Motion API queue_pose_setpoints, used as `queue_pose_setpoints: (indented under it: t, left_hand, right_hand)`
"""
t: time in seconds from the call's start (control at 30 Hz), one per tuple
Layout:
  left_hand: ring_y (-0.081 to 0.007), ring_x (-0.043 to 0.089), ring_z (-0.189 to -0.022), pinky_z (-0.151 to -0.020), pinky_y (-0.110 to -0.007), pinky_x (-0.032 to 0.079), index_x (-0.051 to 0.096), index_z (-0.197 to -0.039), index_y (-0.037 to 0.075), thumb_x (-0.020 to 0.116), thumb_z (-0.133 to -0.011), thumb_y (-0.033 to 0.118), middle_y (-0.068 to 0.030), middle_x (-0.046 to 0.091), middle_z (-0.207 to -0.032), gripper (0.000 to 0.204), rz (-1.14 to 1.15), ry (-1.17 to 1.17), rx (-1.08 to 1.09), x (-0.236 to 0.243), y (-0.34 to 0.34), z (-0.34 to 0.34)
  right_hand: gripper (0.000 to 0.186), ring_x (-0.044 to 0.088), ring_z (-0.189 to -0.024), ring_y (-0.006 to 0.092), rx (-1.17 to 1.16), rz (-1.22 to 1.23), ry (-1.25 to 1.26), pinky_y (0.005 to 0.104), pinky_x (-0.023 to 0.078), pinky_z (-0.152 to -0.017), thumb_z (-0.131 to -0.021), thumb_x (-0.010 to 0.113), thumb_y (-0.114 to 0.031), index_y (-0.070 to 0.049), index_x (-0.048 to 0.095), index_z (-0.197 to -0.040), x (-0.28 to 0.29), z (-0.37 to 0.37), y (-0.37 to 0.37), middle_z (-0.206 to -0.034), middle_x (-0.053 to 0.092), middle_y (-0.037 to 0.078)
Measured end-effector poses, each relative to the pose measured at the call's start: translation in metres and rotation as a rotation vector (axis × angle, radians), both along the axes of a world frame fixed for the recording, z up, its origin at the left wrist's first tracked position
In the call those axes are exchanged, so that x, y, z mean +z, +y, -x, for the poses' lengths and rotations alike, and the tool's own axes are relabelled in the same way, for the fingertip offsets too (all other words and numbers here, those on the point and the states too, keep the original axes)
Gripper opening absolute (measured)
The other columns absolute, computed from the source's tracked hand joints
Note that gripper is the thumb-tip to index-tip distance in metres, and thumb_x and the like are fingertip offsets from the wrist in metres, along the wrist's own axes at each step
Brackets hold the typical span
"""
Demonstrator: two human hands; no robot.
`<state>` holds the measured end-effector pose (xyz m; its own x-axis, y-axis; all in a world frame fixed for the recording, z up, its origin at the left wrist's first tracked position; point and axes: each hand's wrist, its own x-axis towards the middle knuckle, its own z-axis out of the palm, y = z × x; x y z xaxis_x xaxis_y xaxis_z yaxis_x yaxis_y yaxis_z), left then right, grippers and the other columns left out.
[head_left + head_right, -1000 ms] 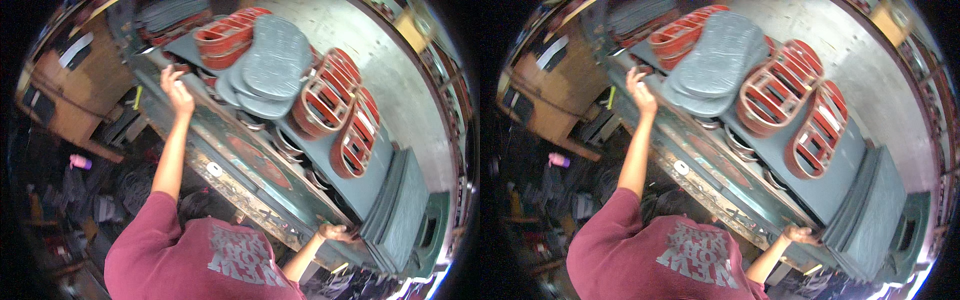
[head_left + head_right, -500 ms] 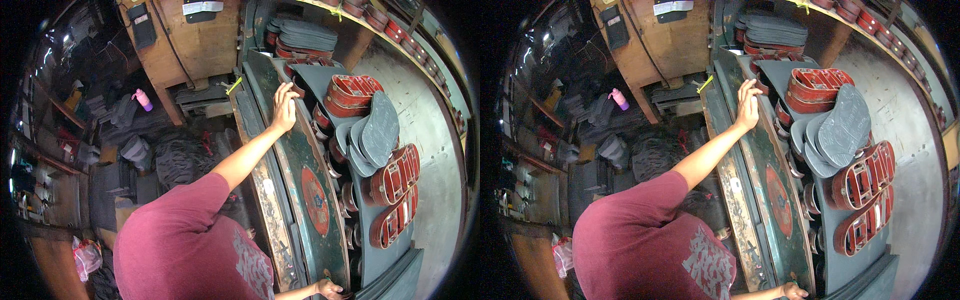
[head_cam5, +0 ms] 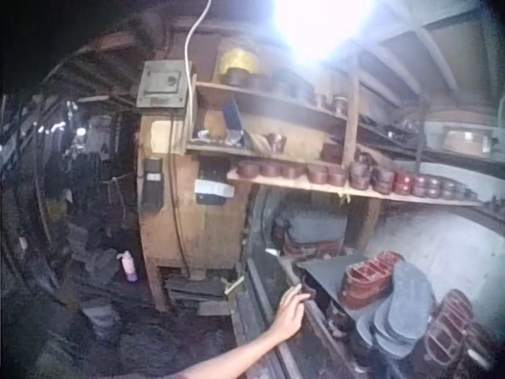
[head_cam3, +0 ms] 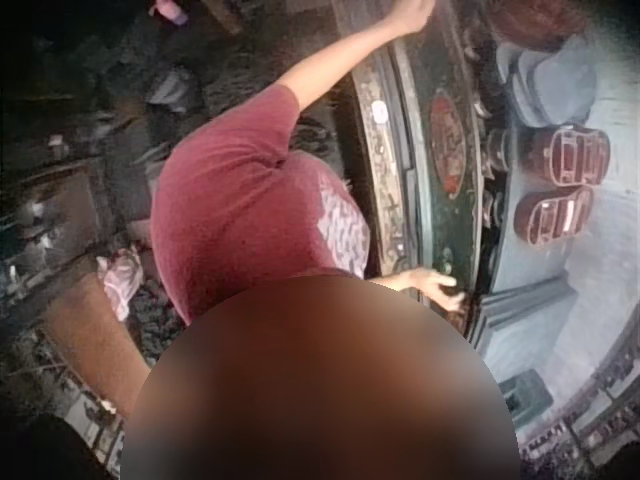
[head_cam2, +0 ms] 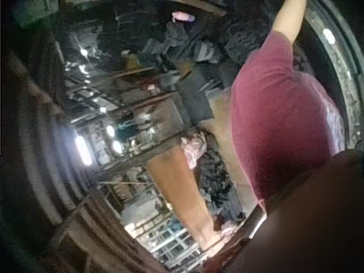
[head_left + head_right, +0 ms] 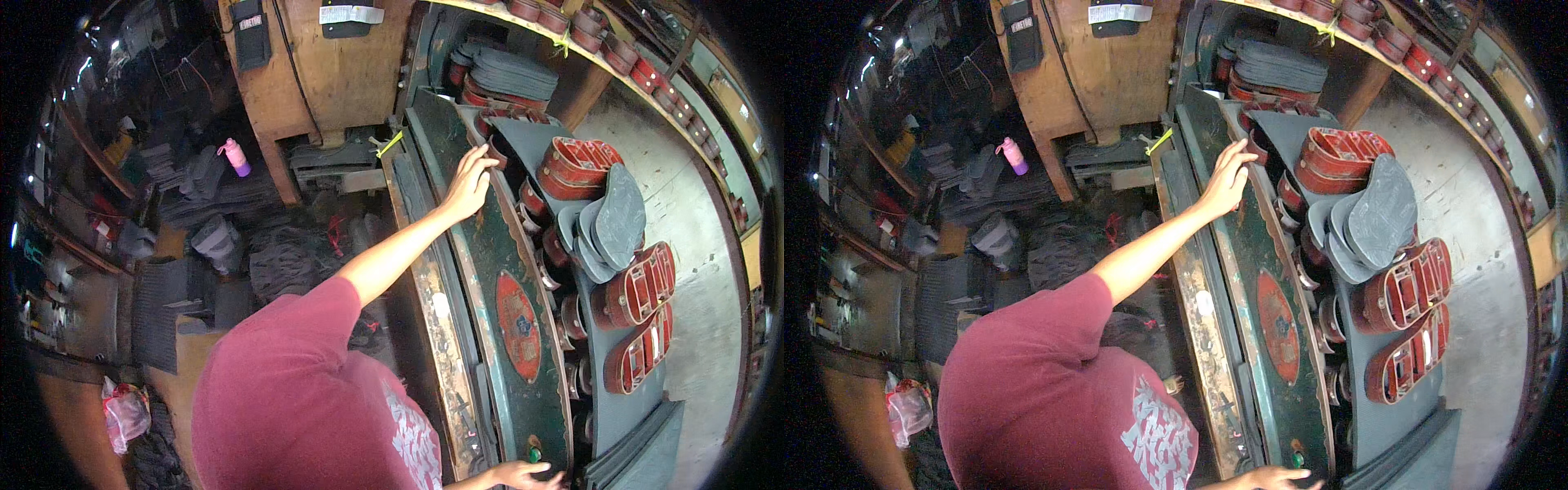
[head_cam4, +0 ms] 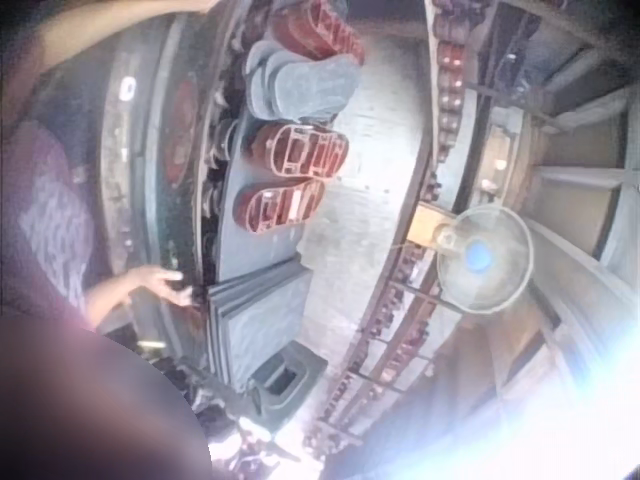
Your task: The person repeatedly places a metal insole template on a sheet of dark gray foam, uses scissors to cut around the template, and then removes the cut piece. The person stacks the finished insoles on the machine and repeats the process multiple times.
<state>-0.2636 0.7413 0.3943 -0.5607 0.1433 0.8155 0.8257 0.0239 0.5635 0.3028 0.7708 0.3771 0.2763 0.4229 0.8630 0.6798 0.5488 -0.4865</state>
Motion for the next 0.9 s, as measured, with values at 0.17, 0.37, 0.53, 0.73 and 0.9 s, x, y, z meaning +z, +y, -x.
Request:
queue_pose_setpoints:
  t: [0.17, 0.37, 0.53, 0.73, 0.9]
  left_hand:
    - [-0.0264, 0.059, -0.117, -0.103, -0.037, 0.047, 0.049, -0.129, -0.001, 0.046, -0.109, 0.013, -0.0160, 0.057, -0.122, 0.024, -0.083, -0.496, -0.169, -0.079, -0.054, -0.117]
    - [-0.0321, 0.051, -0.129, -0.114, -0.049, 0.033, 0.056, -0.123, 0.010, 0.058, -0.090, 0.006, -0.0105, 0.058, -0.124, 0.033, 0.398, -0.111, -0.511, -0.200, -0.127, -0.250]
    - [-0.0240, 0.049, -0.135, -0.116, -0.049, 0.027, 0.062, -0.122, 0.012, 0.063, -0.090, 0.021, -0.0063, 0.059, -0.130, 0.033, 0.683, 0.142, -0.501, -0.215, -0.129, -0.239]
    - [-0.0244, 0.051, -0.131, -0.115, -0.049, 0.028, 0.064, -0.124, 0.014, 0.063, -0.088, 0.021, -0.0041, 0.062, -0.127, 0.037, 0.723, 0.075, -0.476, -0.208, -0.129, -0.246]
    - [-0.0271, 0.054, -0.126, -0.112, -0.052, 0.032, 0.068, -0.115, 0.011, 0.063, -0.088, 0.019, -0.0069, 0.065, -0.118, 0.029, 0.684, 0.066, -0.457, -0.192, -0.127, -0.246]
  right_hand:
    - [0.032, 0.059, -0.119, 0.0327, 0.551, 0.823, -0.150, 0.0482, 0.040, -0.110, -0.101, 0.060, -0.016, 0.006, 0.059, -0.124, -0.076, 0.016, -0.089, -0.122, 0.064, 0.021]
    - [0.072, 0.043, -0.134, 0.0434, 0.668, 0.890, -0.451, 0.0588, 0.022, -0.118, -0.082, 0.082, -0.029, 0.000, 0.052, -0.141, -0.138, 0.021, -0.111, -0.134, 0.054, 0.026]
    - [0.068, 0.050, -0.128, 0.0383, 0.416, 0.908, -0.702, 0.0577, 0.025, -0.115, -0.088, 0.072, -0.049, -0.005, 0.058, -0.137, -0.164, 0.035, -0.103, -0.127, 0.060, 0.019]
    - [0.066, 0.054, -0.117, 0.0356, 0.274, 0.784, -0.757, 0.0544, 0.033, -0.109, -0.089, 0.067, -0.057, -0.008, 0.062, -0.132, -0.164, 0.047, -0.110, -0.114, 0.061, 0.016]
    - [0.066, 0.056, -0.116, 0.0372, 0.251, 0.844, -0.764, 0.0552, 0.032, -0.112, -0.076, 0.085, -0.039, -0.005, 0.063, -0.130, -0.160, 0.050, -0.106, -0.113, 0.062, 0.018]
